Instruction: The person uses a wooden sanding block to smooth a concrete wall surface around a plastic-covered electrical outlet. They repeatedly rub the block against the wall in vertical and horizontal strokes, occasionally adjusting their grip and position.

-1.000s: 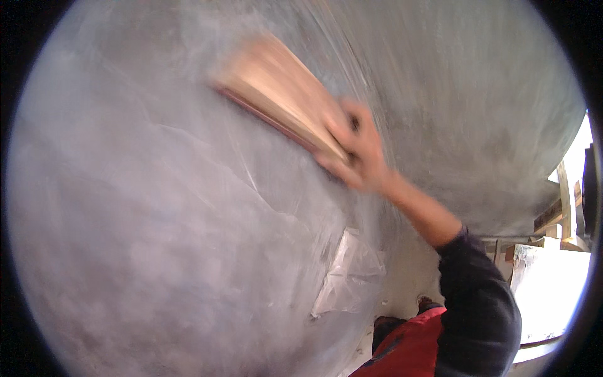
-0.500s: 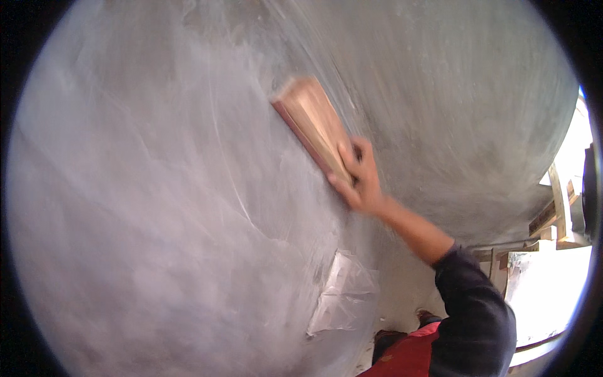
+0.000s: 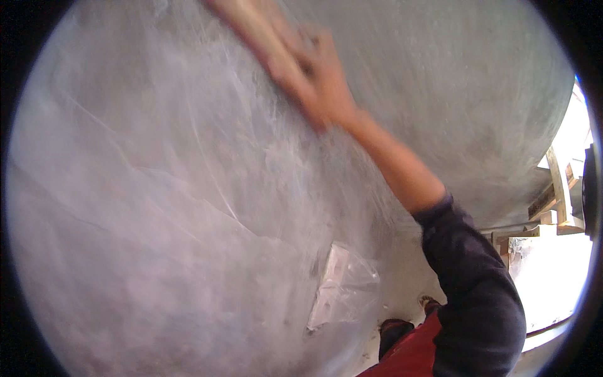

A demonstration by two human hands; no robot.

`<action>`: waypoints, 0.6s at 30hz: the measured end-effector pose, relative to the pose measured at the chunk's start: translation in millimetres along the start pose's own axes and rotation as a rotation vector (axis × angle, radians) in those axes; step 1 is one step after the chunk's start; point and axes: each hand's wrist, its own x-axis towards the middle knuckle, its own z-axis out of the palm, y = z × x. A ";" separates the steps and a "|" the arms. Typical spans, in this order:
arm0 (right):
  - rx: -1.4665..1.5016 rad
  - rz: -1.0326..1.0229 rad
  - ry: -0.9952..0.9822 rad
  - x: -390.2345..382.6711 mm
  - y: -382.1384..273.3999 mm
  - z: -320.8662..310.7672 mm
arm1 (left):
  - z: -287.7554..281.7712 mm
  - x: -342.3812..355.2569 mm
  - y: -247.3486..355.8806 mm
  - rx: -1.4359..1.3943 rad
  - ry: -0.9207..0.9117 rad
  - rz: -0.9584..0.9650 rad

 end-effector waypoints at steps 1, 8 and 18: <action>0.022 -0.007 0.117 31.9 4.6 2.7 | 1.3 -2.9 2.2 0.005 -0.009 -0.020; 0.238 -0.261 -0.210 -161.6 -58.0 -14.2 | -8.8 6.7 -5.9 0.055 0.035 0.047; 0.356 -0.303 -0.058 -101.5 -151.8 5.5 | -24.9 1.7 2.9 0.224 -0.059 0.011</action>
